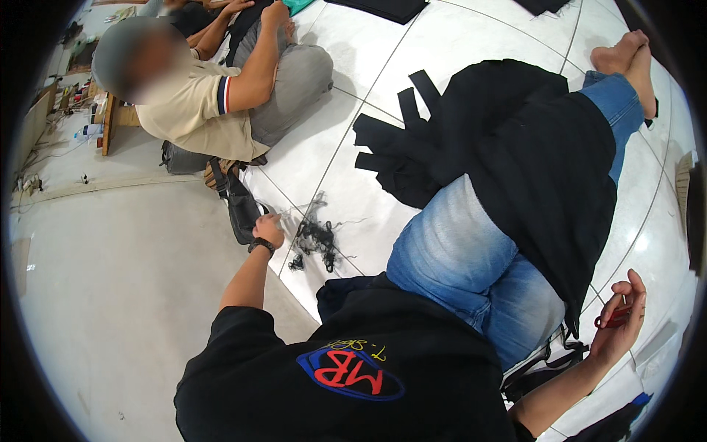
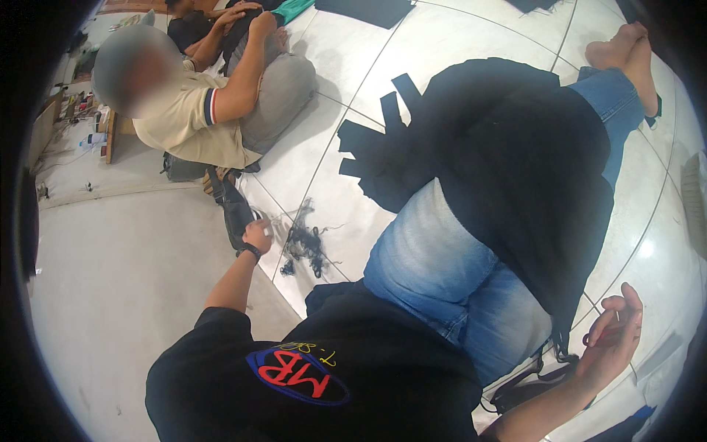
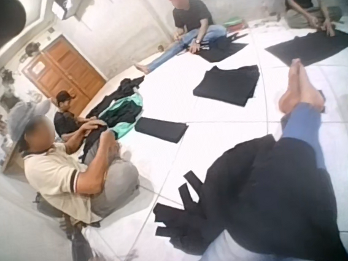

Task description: The person sits on the floor and uses scissors to cut strips from a large piece of black fabric. They repeatedly trim the edges and remove small pieces, placing the cut strips on the floor.

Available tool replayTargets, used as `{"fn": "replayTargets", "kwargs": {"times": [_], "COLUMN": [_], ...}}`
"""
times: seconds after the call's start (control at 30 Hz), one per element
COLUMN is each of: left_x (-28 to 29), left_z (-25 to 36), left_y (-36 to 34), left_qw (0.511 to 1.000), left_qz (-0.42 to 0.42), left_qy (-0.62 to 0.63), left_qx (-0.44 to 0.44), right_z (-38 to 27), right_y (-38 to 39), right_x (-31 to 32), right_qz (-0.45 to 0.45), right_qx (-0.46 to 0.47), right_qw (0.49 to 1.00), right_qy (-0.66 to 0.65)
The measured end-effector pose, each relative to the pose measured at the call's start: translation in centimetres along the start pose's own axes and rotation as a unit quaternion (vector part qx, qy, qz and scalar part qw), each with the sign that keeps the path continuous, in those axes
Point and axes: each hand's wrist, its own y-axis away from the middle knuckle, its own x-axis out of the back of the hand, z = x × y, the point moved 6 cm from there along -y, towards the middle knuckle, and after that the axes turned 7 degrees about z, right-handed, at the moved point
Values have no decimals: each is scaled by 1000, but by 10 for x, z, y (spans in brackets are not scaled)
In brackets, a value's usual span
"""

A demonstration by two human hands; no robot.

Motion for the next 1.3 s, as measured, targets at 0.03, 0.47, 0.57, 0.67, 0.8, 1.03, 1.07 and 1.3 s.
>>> {"fn": "replayTargets", "kwargs": {"times": [0.03, 0.47, 0.57, 0.67, 0.8, 1.03, 1.07, 1.3], "left_x": [15, 249, 292, 291, 293, 340, 340, 386], "left_z": [7, 322, 413, 461, 444, 350, 338, 372], "left_y": [-4, 137, 204, 212, 183, 84, 63, 68], "left_qw": [1000, 689, 570, 583, 575, 634, 687, 684], "left_qz": [19, 287, 281, 299, 170, 152, 167, 436], "left_qy": [18, 359, 397, 273, 319, 442, 387, 356], "left_qx": [15, -561, -662, -704, -734, -616, -592, -464], "right_z": [-1, 67, 97, 133, 106, 106, 103, -6], "right_y": [0, 4, 16, 41, 62, 59, 56, 20], "right_x": [5, 63, 67, 73, 48, 45, 43, -11], "right_qz": [14, 77, 9, -34, -55, -33, -6, 37], "right_qx": [6, -143, -206, -239, -262, -165, -164, -86], "right_qw": [1000, 958, 904, 910, 948, 965, 973, 992], "right_qy": [12, 238, 375, 338, 170, 199, 165, -85]}}
